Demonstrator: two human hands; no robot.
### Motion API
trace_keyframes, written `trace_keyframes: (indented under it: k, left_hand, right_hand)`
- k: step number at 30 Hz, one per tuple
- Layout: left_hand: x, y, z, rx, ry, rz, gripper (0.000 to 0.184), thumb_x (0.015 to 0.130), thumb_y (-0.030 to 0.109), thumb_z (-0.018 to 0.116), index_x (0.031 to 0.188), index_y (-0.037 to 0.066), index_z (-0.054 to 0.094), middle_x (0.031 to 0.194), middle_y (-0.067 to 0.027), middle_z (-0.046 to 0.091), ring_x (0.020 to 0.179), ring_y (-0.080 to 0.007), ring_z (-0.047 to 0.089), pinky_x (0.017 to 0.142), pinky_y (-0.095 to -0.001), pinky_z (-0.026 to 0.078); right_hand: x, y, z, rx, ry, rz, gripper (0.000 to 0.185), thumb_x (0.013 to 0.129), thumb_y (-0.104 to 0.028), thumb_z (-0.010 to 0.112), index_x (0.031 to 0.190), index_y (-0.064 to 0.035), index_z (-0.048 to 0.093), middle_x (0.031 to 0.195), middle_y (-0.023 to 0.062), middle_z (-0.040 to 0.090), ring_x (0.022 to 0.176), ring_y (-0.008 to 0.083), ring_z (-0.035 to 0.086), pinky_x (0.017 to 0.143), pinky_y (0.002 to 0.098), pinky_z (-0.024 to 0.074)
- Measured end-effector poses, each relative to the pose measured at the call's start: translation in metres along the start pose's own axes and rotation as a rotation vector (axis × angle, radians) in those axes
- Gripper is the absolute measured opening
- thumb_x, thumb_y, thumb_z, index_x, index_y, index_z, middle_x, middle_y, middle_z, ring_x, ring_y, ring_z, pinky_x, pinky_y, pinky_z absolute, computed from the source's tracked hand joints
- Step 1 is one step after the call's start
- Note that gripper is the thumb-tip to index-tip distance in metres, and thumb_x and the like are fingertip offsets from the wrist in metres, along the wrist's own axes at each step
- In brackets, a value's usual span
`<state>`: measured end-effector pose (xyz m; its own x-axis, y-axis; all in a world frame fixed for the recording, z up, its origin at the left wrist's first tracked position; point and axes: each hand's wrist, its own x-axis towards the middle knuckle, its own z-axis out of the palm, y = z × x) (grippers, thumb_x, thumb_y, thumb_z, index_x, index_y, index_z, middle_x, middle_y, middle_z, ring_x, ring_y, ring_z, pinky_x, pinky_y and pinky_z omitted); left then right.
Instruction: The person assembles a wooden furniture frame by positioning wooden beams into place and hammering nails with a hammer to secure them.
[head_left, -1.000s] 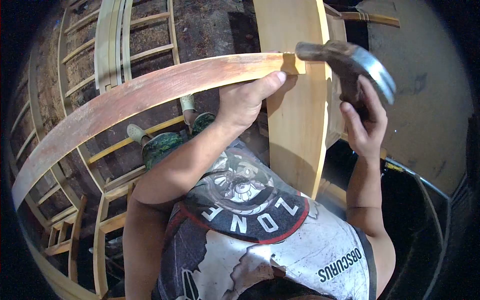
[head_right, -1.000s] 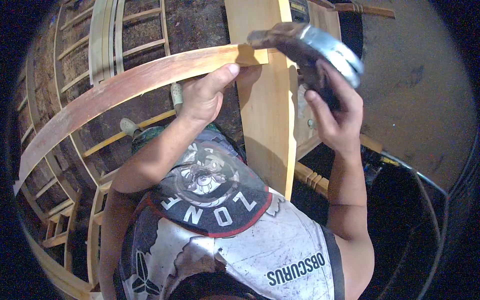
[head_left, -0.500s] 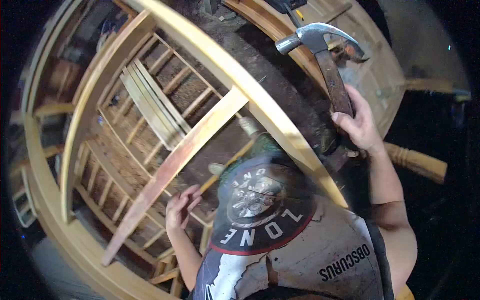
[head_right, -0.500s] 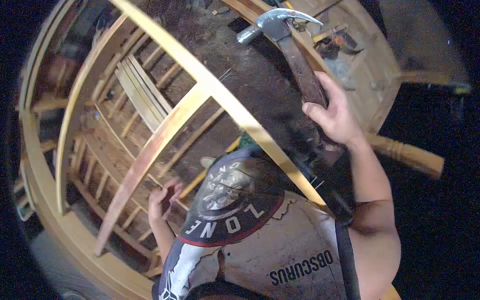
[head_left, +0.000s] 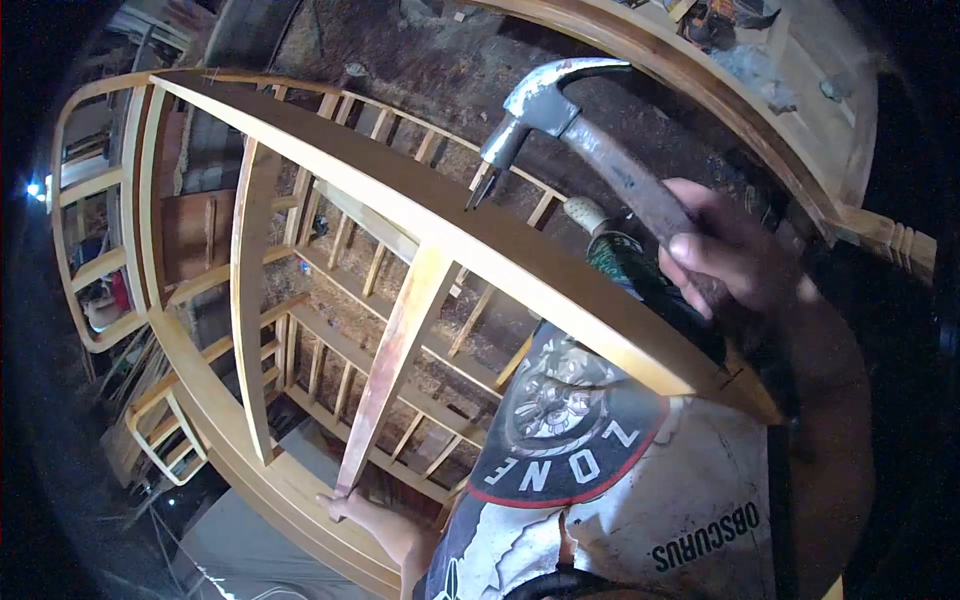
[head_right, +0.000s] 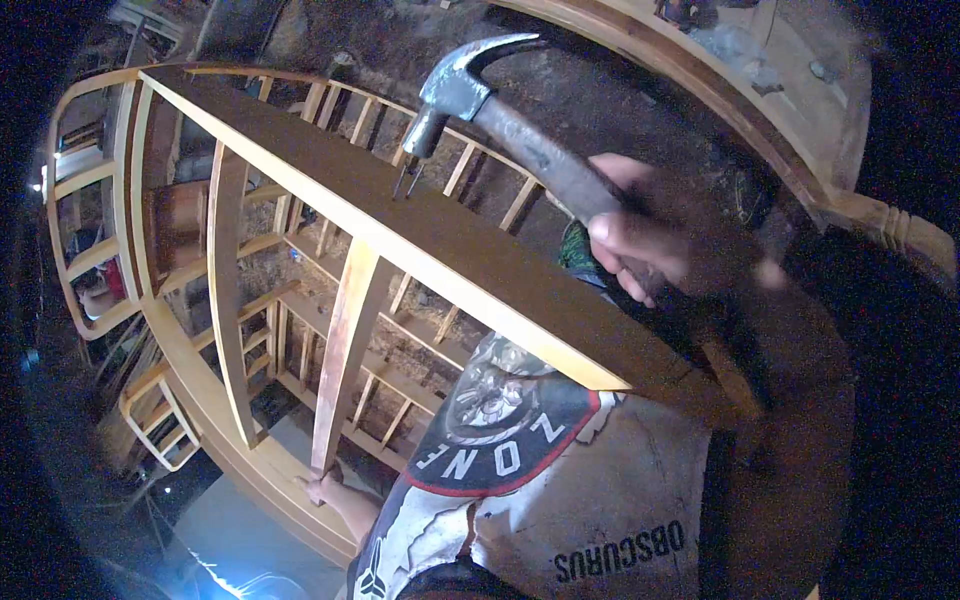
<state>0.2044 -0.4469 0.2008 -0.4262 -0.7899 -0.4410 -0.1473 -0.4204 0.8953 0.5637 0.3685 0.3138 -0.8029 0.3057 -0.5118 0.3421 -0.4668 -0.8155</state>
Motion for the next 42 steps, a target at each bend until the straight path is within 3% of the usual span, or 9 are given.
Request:
trace_keyframes:
  k: [2,6,10,15,19,26,27,32,42]
  left_hand:
    - [0.036,0.011,-0.027,0.688,-0.449,0.356,0.073,0.074,0.024,0.080,0.137,0.004,0.050,0.122,-0.0192,0.059,0.108,-0.0356,0.058,0.098,-0.0513,0.047]
    - [0.004,0.006,-0.007,0.454,-0.175,-0.041,0.068,0.073,0.022,0.076,0.135,0.003,0.054,0.110,-0.0185,0.063,0.094,-0.0321,0.063,0.080,-0.0416,0.056]
    - [0.028,-0.002,-0.033,0.855,-0.418,0.539,0.056,0.076,0.024,0.073,0.122,-0.004,0.058,0.099,-0.0170,0.064,0.087,-0.0285,0.064,0.071,-0.0381,0.056]
    - [0.017,0.001,-0.048,1.375,-0.449,1.073,0.045,0.078,0.022,0.071,0.113,-0.004,0.061,0.101,-0.0158,0.065,0.090,-0.0254,0.063,0.070,-0.0415,0.056]
    - [-0.001,-0.006,-0.001,0.319,-0.042,0.017,0.034,0.086,0.027,0.057,0.108,0.001,0.065,0.093,-0.0177,0.068,0.084,-0.0340,0.065,0.074,-0.0418,0.055]
    - [0.024,-0.003,-0.023,0.382,-0.176,0.158,0.035,0.086,0.027,0.057,0.111,0.004,0.063,0.103,-0.0153,0.067,0.089,-0.0310,0.065,0.077,-0.0430,0.053]
    - [0.043,0.004,-0.023,0.939,-0.131,0.410,0.038,0.088,0.029,0.058,0.116,0.005,0.062,0.106,-0.0142,0.066,0.093,-0.0294,0.063,0.078,-0.0441,0.052]
    - [0.023,-0.009,-0.020,0.366,-0.151,0.125,0.040,0.087,0.025,0.063,0.120,0.002,0.060,0.106,-0.0187,0.065,0.098,-0.0311,0.063,0.084,-0.0445,0.052]
    - [-0.017,-0.025,-0.020,0.086,-0.300,0.171,0.062,0.087,0.022,0.064,0.139,-0.004,0.042,0.125,-0.0237,0.056,0.106,-0.0353,0.060,0.098,-0.0484,0.049]
  right_hand:
    - [0.001,-0.004,0.005,-0.025,-0.066,0.057,0.035,0.093,-0.028,0.055,0.118,-0.0031,0.050,0.072,0.0017,0.053,0.053,0.0108,0.051,0.047,0.0264,0.0425]
    - [-0.005,-0.009,0.014,0.053,0.009,0.132,0.032,0.091,-0.028,0.058,0.112,-0.0049,0.052,0.071,0.0006,0.051,0.057,0.0102,0.052,0.049,0.0264,0.0427]
    - [-0.012,-0.013,-0.005,0.055,0.396,-0.092,0.052,0.093,-0.031,0.058,0.135,-0.0029,0.046,0.068,-0.0001,0.052,0.051,0.0080,0.047,0.044,0.0213,0.0369]
    - [-0.001,-0.017,-0.059,0.247,0.579,-0.360,0.032,0.103,-0.034,0.046,0.106,-0.0058,0.062,0.076,-0.0005,0.053,0.057,0.0076,0.046,0.050,0.0250,0.0387]
    - [0.005,-0.004,0.007,-0.252,0.026,0.001,0.035,0.097,-0.034,0.053,0.097,-0.0002,0.061,0.071,0.0042,0.058,0.058,0.0128,0.054,0.052,0.0284,0.0433]
    - [0.000,-0.021,-0.041,0.352,0.510,-0.332,0.034,0.101,-0.022,0.049,0.125,0.0010,0.053,0.071,0.0000,0.054,0.055,0.0063,0.049,0.046,0.0197,0.0379]
    - [0.001,-0.021,-0.043,0.327,0.526,-0.323,0.034,0.095,-0.023,0.053,0.122,-0.0011,0.057,0.070,-0.0009,0.053,0.056,0.0058,0.049,0.046,0.0191,0.0370]
    - [0.009,-0.021,0.017,-0.008,0.150,0.194,0.046,0.087,-0.033,0.061,0.123,-0.0040,0.058,0.073,0.0002,0.056,0.057,0.0060,0.050,0.048,0.0193,0.0373]
    - [-0.001,-0.039,0.012,0.046,0.284,-0.114,0.043,0.103,-0.027,0.047,0.134,0.0027,0.045,0.073,0.0061,0.050,0.045,0.0111,0.048,0.035,0.0264,0.0450]
